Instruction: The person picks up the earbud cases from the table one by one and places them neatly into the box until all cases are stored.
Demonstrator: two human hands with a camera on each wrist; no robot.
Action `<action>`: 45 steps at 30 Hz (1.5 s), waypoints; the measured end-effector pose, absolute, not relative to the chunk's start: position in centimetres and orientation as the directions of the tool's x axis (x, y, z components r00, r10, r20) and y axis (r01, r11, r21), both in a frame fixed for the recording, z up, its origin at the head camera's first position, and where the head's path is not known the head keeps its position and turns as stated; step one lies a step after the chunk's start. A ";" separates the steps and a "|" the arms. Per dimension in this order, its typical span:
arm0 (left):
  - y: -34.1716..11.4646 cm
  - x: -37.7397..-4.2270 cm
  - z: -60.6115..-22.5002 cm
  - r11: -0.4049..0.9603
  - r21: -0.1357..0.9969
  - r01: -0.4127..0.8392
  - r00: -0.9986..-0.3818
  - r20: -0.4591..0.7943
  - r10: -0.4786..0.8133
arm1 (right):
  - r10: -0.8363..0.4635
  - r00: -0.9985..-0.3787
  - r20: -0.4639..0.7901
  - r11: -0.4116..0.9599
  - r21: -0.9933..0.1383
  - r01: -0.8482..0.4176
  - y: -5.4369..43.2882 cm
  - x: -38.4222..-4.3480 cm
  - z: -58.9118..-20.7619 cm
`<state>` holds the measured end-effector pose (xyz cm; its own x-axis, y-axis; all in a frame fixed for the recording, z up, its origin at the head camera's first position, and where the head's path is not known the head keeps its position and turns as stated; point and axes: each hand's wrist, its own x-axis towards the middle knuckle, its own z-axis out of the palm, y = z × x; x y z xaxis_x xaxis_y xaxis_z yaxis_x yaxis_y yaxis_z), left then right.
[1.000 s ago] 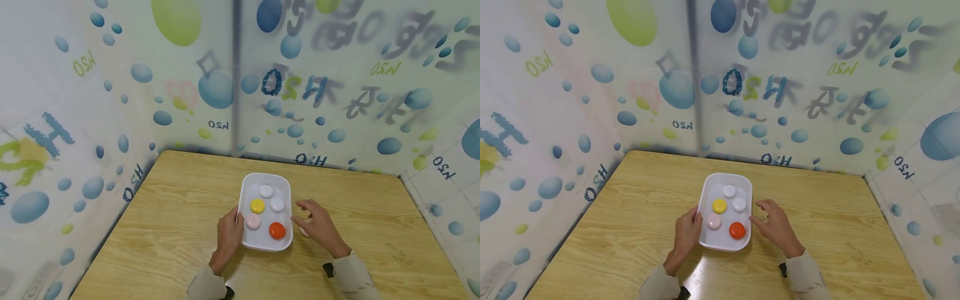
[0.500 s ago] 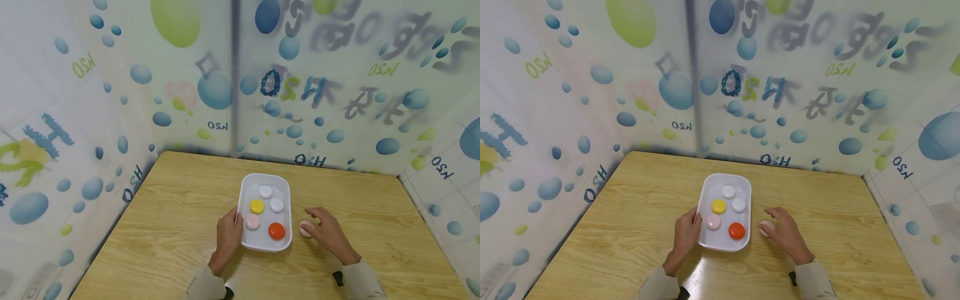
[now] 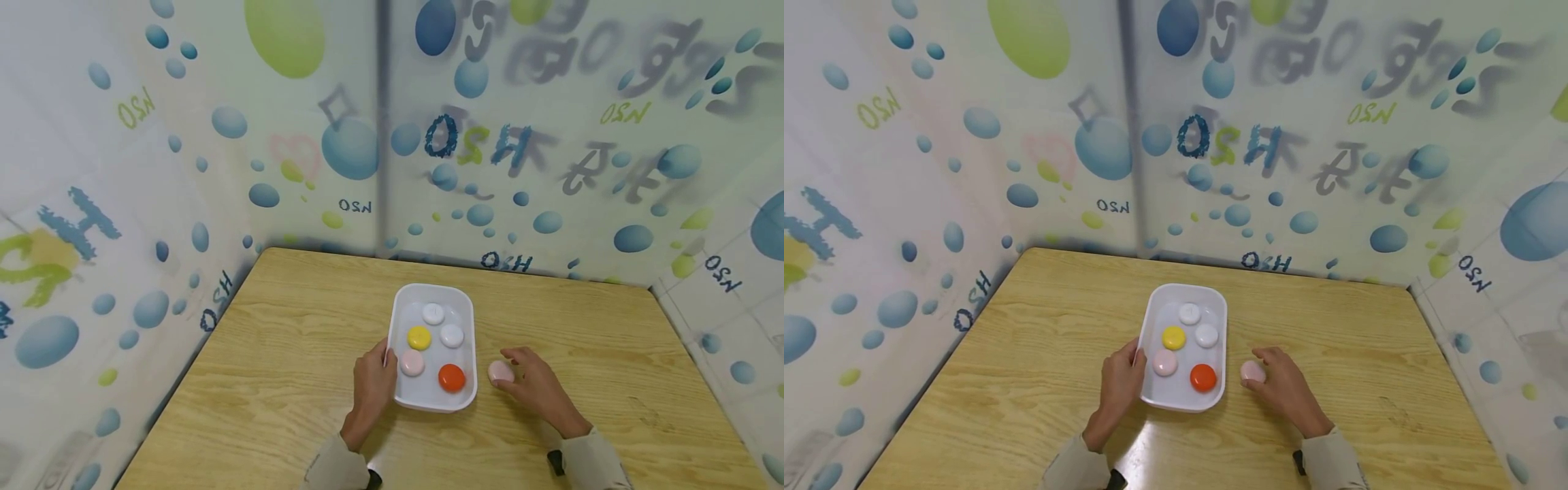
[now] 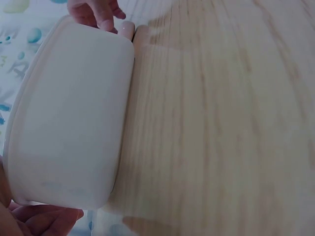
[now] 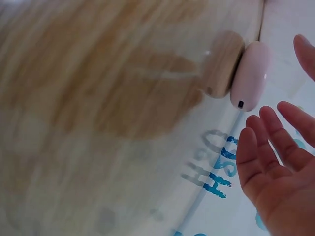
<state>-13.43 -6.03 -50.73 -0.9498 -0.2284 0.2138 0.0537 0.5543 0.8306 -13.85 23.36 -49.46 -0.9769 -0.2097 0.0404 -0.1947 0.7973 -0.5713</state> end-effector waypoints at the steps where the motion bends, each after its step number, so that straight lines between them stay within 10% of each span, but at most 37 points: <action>1: -6.0 -13.4 -50.8 0.555 0.830 0.054 -0.950 0.215 -0.228 | -0.217 -0.975 0.043 0.801 -0.564 -0.203 23.4 -13.9 -49.6; 31: -6.0 -13.4 -50.7 0.560 0.827 0.052 -0.946 0.221 -0.238 | -0.249 -0.968 0.017 0.834 -0.505 -0.223 22.7 -14.6 -50.0; 45: -6.1 -13.5 -50.6 0.559 0.828 0.045 -0.951 0.207 -0.230 | -0.161 -0.964 0.211 0.800 -0.543 -0.253 21.3 -15.6 -48.2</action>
